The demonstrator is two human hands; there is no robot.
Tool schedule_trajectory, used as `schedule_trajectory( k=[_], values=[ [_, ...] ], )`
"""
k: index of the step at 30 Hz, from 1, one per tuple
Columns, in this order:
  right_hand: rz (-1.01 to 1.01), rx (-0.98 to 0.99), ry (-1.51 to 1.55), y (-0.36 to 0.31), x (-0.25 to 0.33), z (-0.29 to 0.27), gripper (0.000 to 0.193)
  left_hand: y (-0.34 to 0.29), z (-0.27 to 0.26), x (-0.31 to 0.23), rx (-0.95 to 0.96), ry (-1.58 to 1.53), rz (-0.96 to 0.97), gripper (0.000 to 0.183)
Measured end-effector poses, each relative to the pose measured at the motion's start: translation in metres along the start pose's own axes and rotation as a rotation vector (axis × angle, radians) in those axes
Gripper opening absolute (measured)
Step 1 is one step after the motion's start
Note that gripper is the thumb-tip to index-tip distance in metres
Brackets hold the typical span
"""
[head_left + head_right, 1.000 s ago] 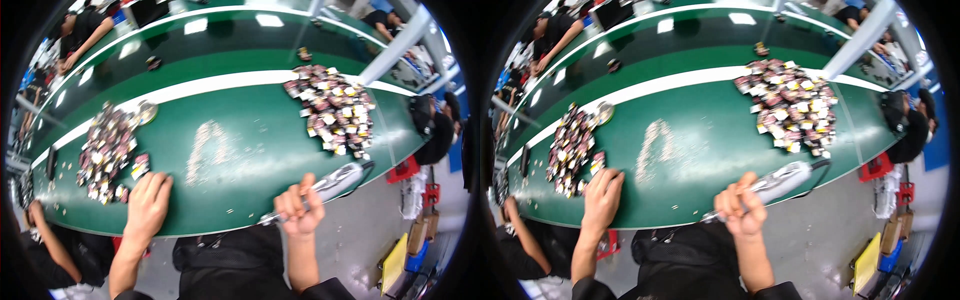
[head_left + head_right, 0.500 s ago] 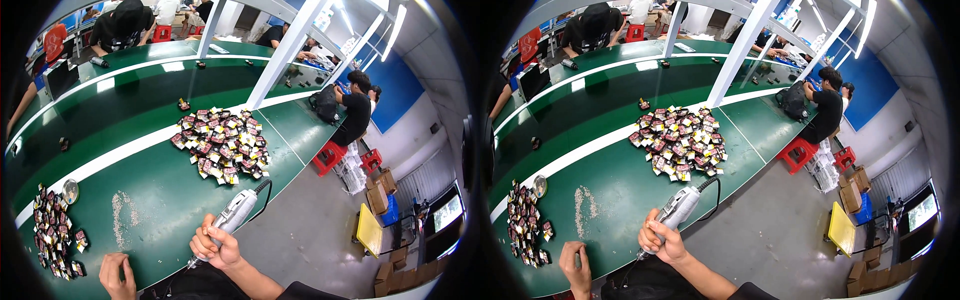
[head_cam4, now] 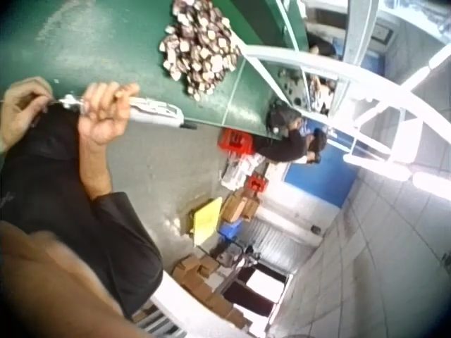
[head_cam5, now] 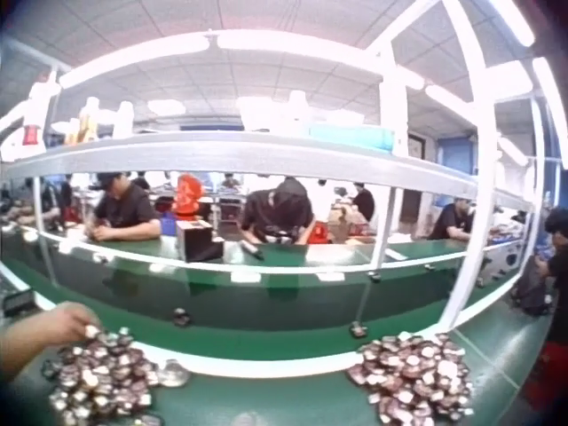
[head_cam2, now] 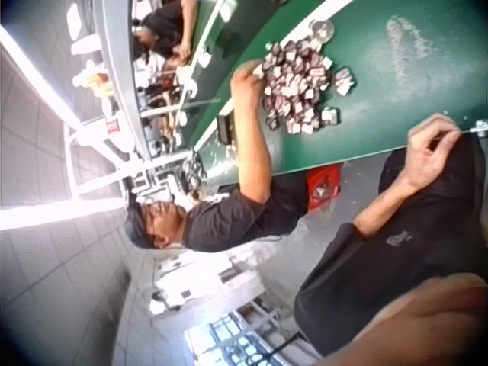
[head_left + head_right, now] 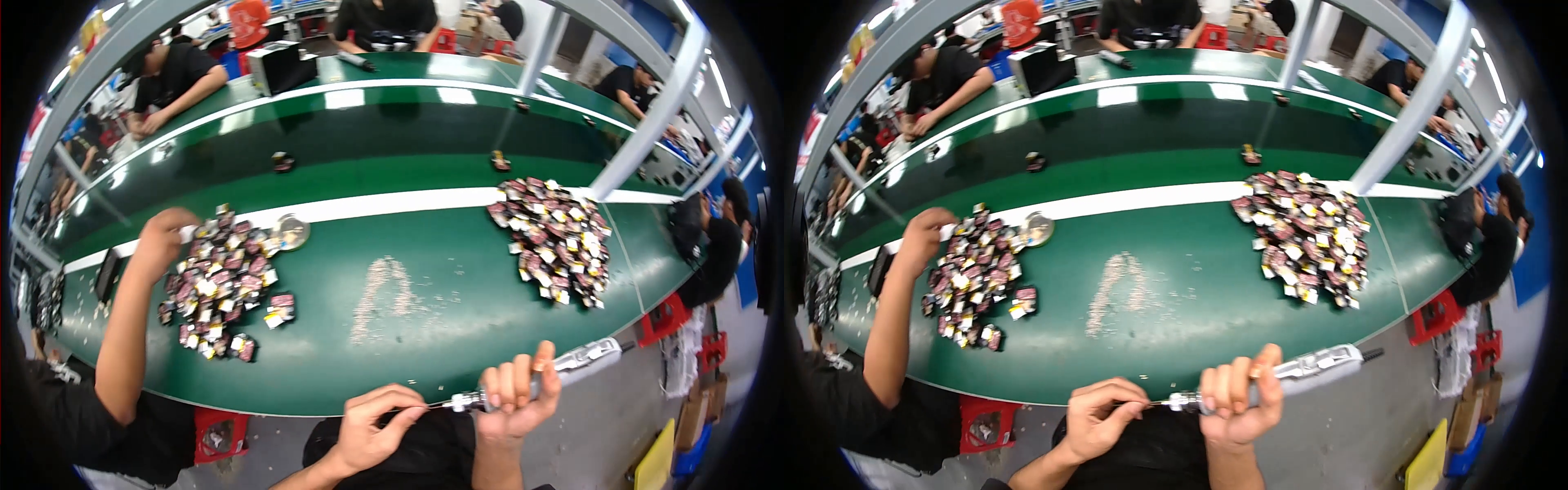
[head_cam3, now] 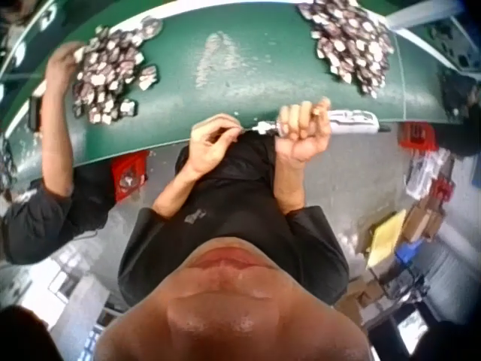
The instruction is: The worker is using an electric screwdriver to assemble small electronic components on a green conveyor belt assembly line.
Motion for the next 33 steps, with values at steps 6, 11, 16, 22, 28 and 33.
schedule_trajectory(
  k=[6,11,16,22,28,33],
  values=[
    [-0.059,0.003,0.038,0.001,-0.004,0.003,0.014,-0.004,-0.004,-0.014,0.033,0.071,0.098,0.004],
    [-0.085,-0.068,0.010,-0.006,0.000,-0.009,0.012,-0.006,0.004,0.001,0.056,-0.007,0.079,0.010],
    [-0.003,-0.043,0.012,-0.003,-0.004,-0.002,0.015,-0.001,0.011,0.009,0.067,-0.046,0.060,0.010],
    [-0.038,-0.071,0.040,-0.002,-0.006,-0.014,0.010,0.003,0.007,-0.005,0.062,0.049,0.107,0.008],
    [-0.048,-0.028,0.001,0.001,-0.004,-0.021,0.012,0.007,0.013,-0.031,0.039,0.422,0.246,0.007],
    [-0.024,-0.105,0.071,-0.007,-0.005,-0.032,0.016,0.006,0.018,-0.023,0.058,0.411,0.182,0.007]
  ],
)
Point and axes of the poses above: each hand's wrist, its own y-axis towards the middle knuckle, its own z-axis out of the palm, x = y × z, the point moved 10 cm from there along y, towards the middle knuckle, and after that the axes turned 14 degrees about x, right-handed, at the moved point
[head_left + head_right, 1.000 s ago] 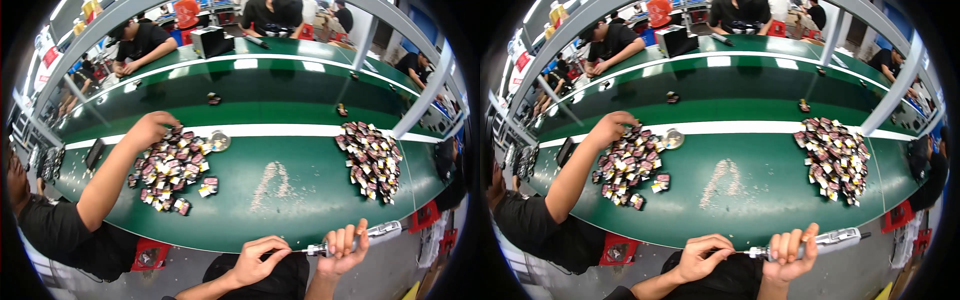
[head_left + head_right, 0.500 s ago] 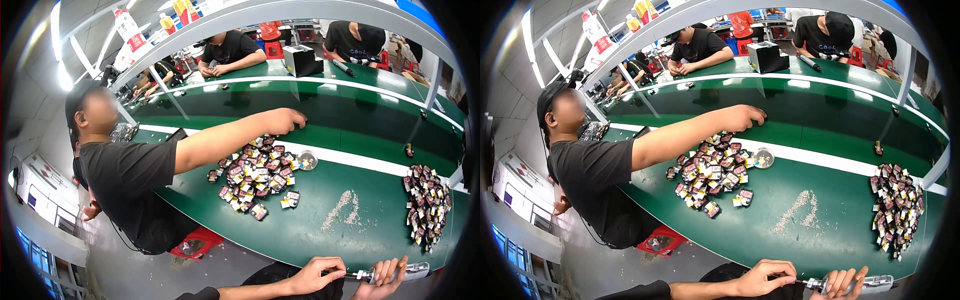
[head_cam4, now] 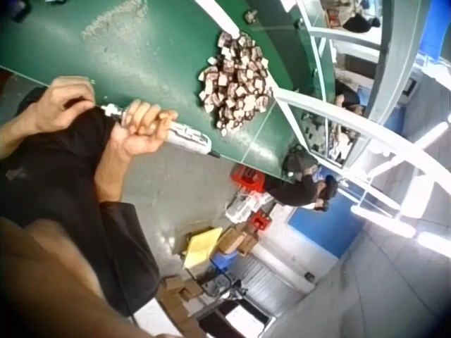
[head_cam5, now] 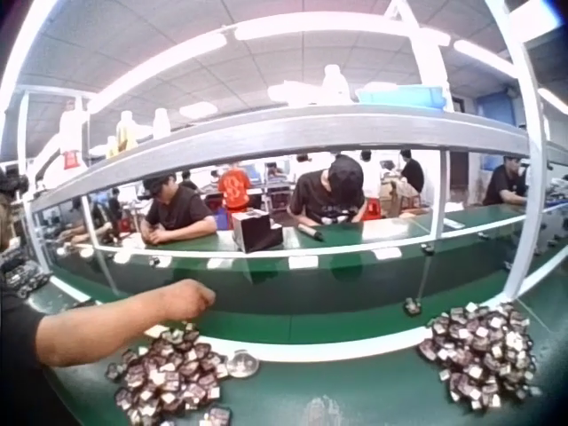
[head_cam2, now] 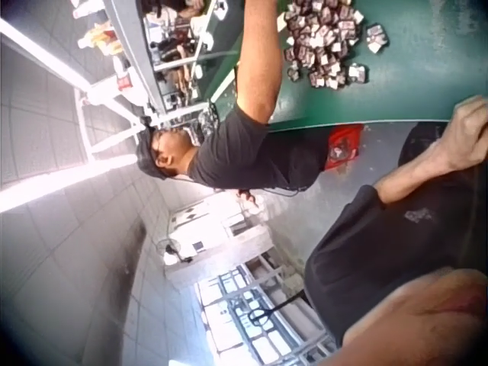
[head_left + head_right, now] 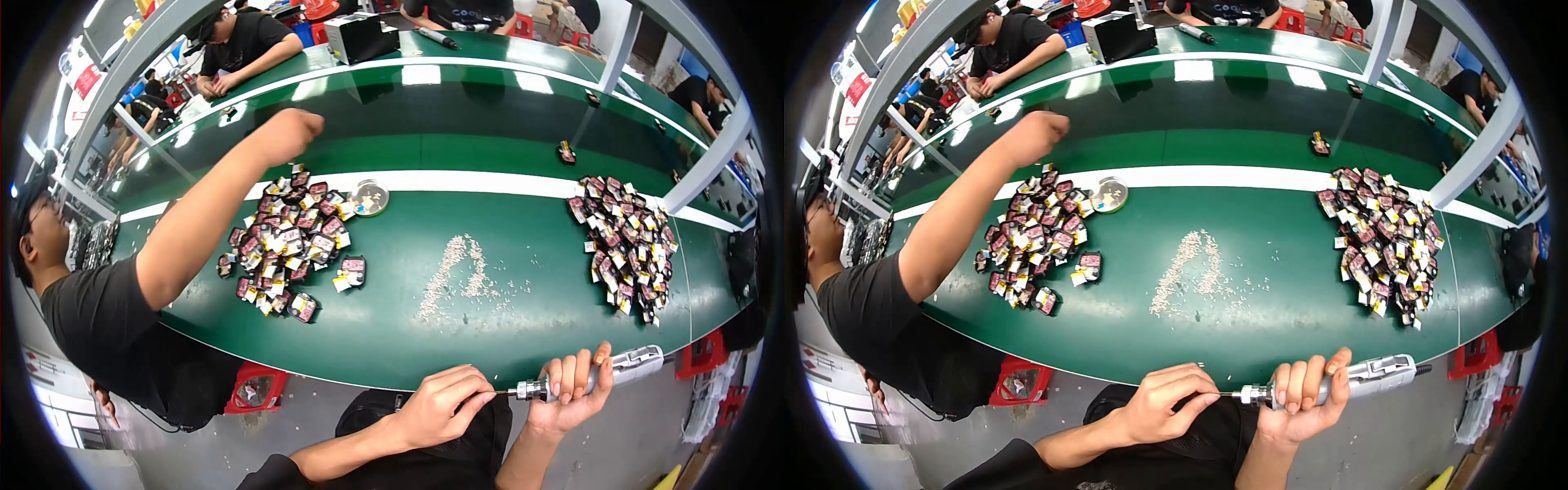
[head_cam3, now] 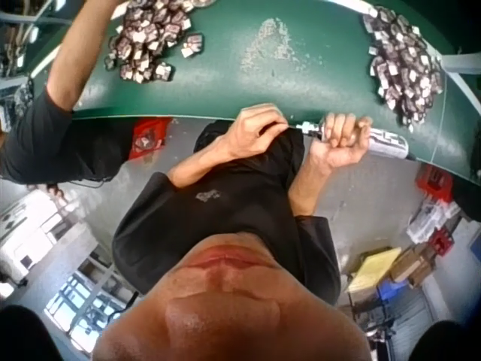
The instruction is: The worker is using an electric screwdriver to assemble small electronic components on a green conveyor belt assembly line.
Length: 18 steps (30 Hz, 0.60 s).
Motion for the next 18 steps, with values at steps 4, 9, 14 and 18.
schedule_trajectory(
  k=[4,9,14,18],
  values=[
    [0.006,0.006,0.017,-0.002,0.002,-0.003,0.017,0.001,0.007,0.003,0.023,-0.038,-0.018,0.006],
    [-0.021,-0.053,0.006,0.007,0.004,-0.015,0.015,0.015,0.010,0.012,-0.008,0.001,-0.022,0.007],
    [-0.002,-0.045,0.048,0.019,-0.001,-0.004,0.014,0.022,0.001,-0.005,-0.036,0.134,0.021,0.010],
    [-0.038,-0.048,0.111,0.021,0.001,-0.014,0.015,0.024,-0.026,-0.004,-0.125,0.320,0.069,0.033]
  ],
)
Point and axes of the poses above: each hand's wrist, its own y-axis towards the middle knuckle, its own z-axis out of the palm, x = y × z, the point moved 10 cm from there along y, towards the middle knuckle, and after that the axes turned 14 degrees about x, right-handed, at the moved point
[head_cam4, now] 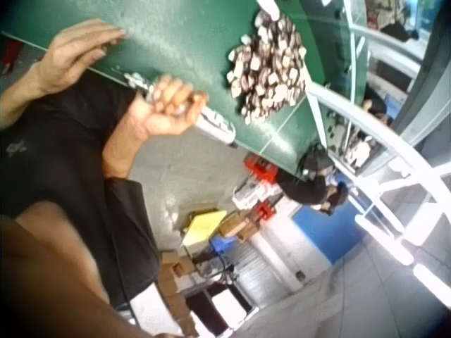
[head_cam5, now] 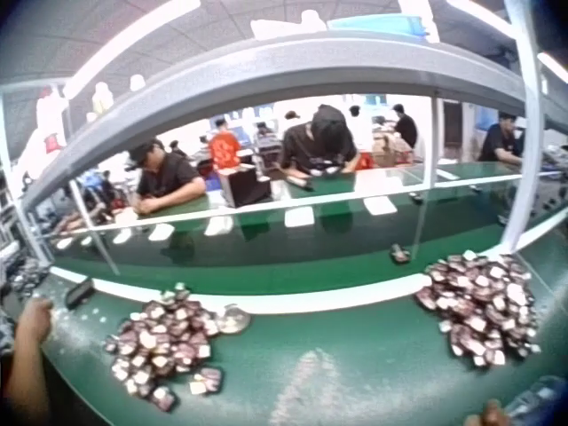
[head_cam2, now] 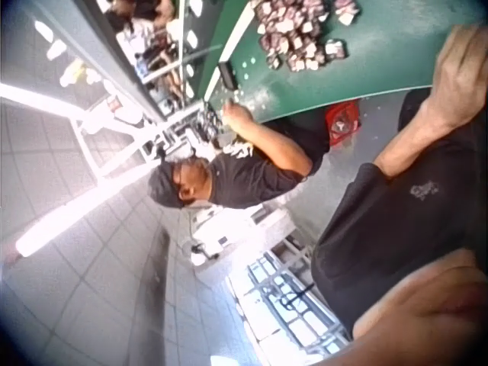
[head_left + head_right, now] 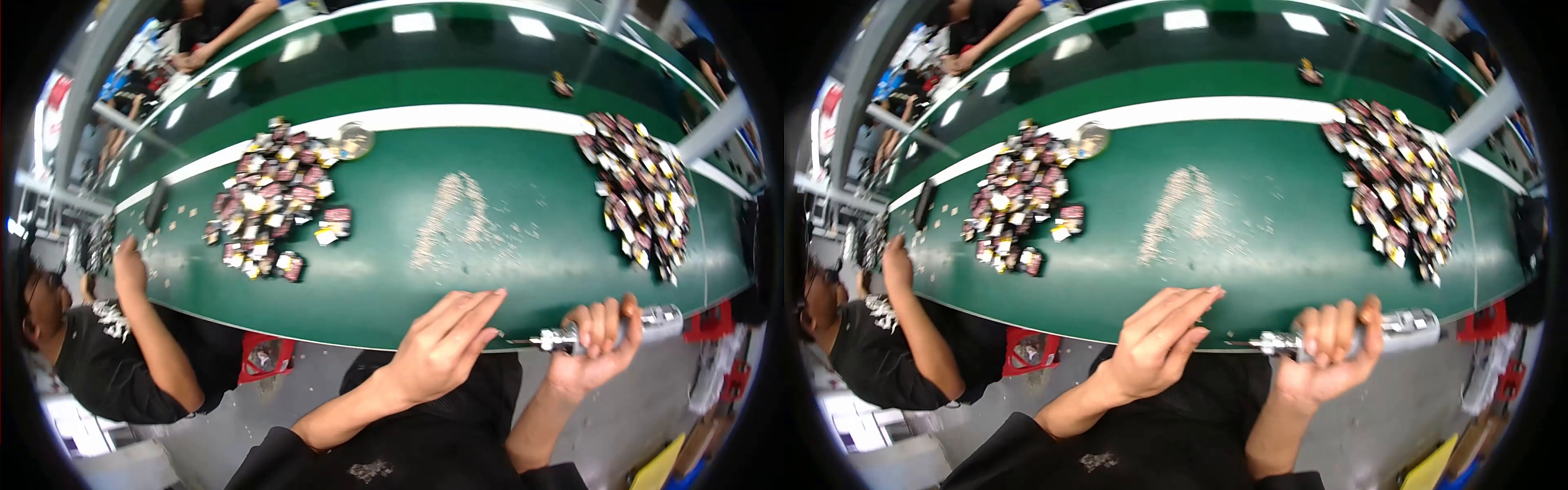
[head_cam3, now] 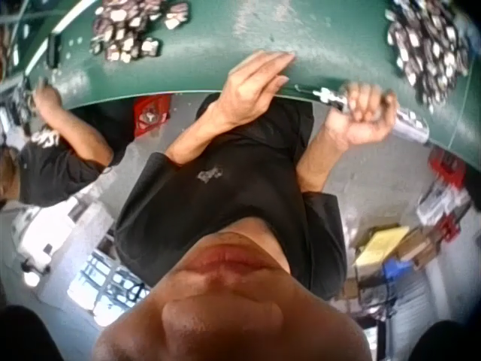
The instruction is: The worker is using an electric screwdriver to assemble small electronic components on a green conveyor belt assembly line.
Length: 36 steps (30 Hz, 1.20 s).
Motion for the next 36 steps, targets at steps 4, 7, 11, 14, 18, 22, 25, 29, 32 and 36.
schedule_trajectory(
  k=[4,7,11,14,18,22,25,29,32,36],
  values=[
    [-0.005,0.061,-0.025,-0.001,0.017,-0.009,0.011,-0.017,-0.058,0.024,-0.158,0.070,-0.056,0.024],
    [0.002,0.075,-0.017,-0.002,0.017,-0.019,0.011,-0.042,-0.097,0.036,-0.206,0.191,-0.117,0.011],
    [0.046,0.131,0.005,0.004,0.007,-0.013,0.011,-0.076,-0.146,0.048,-0.312,0.347,-0.239,0.014],
    [0.026,-0.248,-0.196,-0.008,0.014,-0.038,0.015,-0.100,-0.179,0.054,-0.362,0.492,-0.313,0.016],
    [0.065,-0.168,-0.130,-0.003,0.002,-0.037,0.014,-0.137,-0.225,0.069,-0.404,0.672,-0.412,0.008],
    [0.097,-0.104,-0.125,-0.001,0.002,-0.038,0.014,-0.177,-0.265,0.080,-0.524,0.691,-0.514,0.018],
    [0.101,-0.087,-0.106,-0.001,0.003,-0.036,0.014,-0.205,-0.274,0.097,-0.532,0.700,-0.599,0.023],
    [0.113,-0.068,-0.070,-0.002,0.003,-0.031,0.013,-0.237,-0.297,0.117,-0.674,0.555,-0.656,0.028],
    [0.105,-0.102,-0.081,-0.004,0.004,-0.034,0.014,-0.257,-0.307,0.134,-0.732,0.416,-0.676,0.030],
    [0.099,-0.100,-0.051,-0.006,0.000,-0.031,0.014,-0.273,-0.316,0.152,-0.788,0.253,-0.700,0.034]
  ],
)
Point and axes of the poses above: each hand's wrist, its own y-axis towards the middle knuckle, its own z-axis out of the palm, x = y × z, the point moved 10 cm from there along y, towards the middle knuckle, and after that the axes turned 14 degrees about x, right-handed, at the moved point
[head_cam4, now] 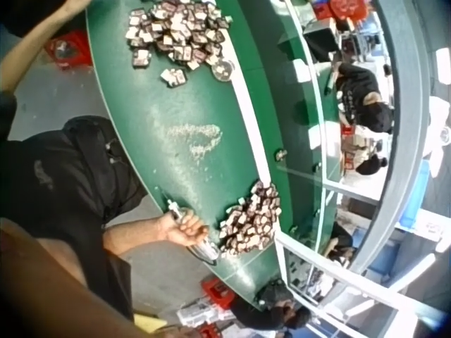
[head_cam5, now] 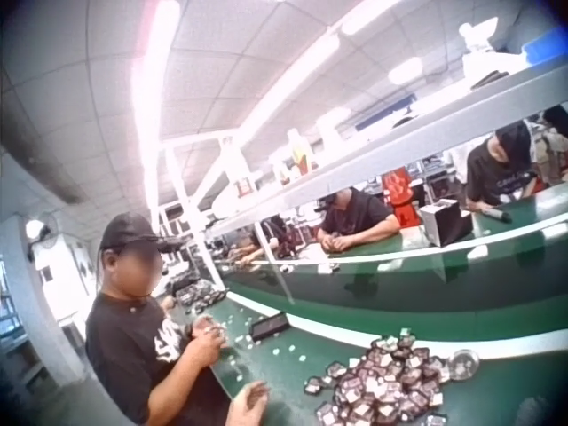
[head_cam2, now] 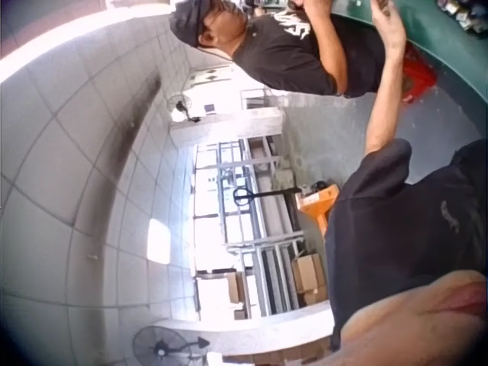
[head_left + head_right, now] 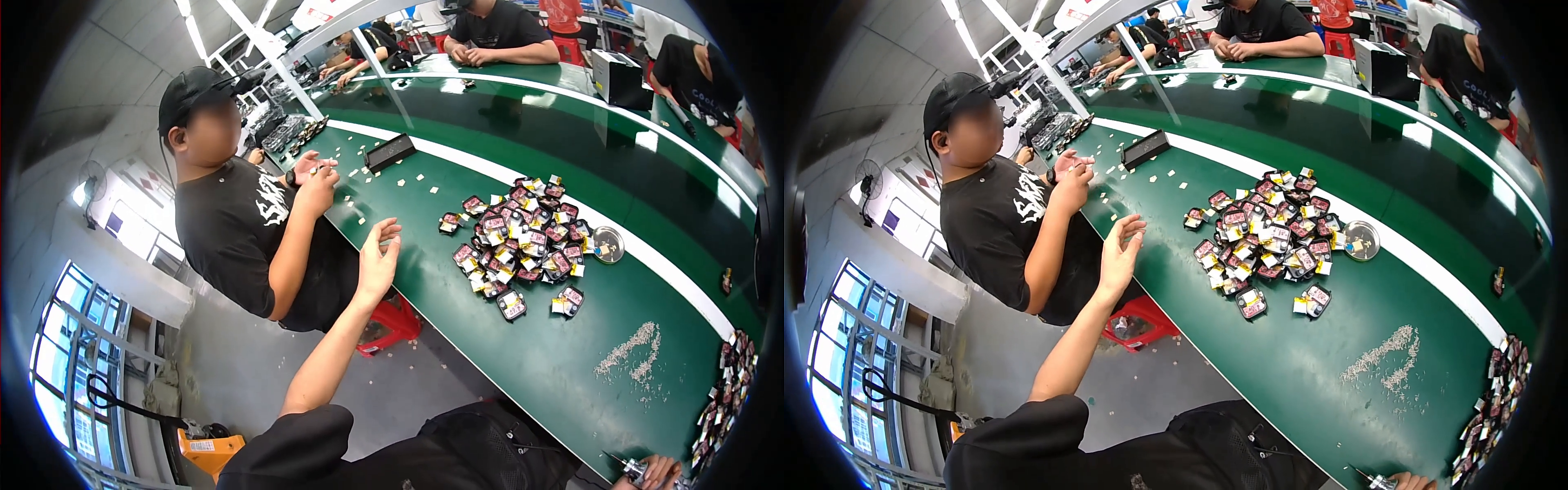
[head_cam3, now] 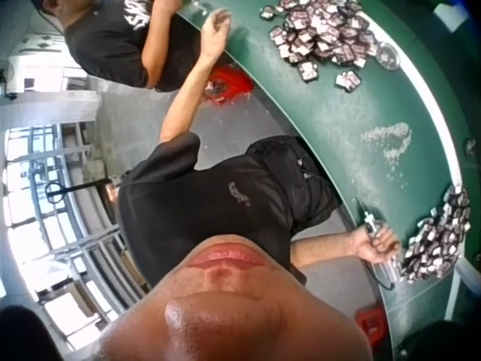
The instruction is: The worker is using an electric screwdriver to assemble small electronic components on a green conveyor belt assembly line.
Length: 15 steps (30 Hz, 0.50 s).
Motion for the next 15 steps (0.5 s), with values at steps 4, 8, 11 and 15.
schedule_trajectory(
  k=[4,8,11,15],
  values=[
    [0.004,-0.015,-0.011,-0.002,0.002,-0.001,0.013,0.000,-0.012,0.029,-0.032,-0.111,-0.040,0.034],
    [0.015,-0.005,0.008,0.000,0.001,-0.004,0.014,-0.004,-0.010,0.043,-0.053,-0.163,-0.116,0.033],
    [0.018,0.004,0.013,-0.001,0.004,-0.005,0.013,-0.008,-0.010,0.043,-0.051,-0.155,-0.115,0.033],
    [0.012,0.004,-0.006,-0.001,0.004,-0.005,0.012,-0.015,-0.002,0.028,-0.026,-0.058,-0.050,0.034]
  ],
)
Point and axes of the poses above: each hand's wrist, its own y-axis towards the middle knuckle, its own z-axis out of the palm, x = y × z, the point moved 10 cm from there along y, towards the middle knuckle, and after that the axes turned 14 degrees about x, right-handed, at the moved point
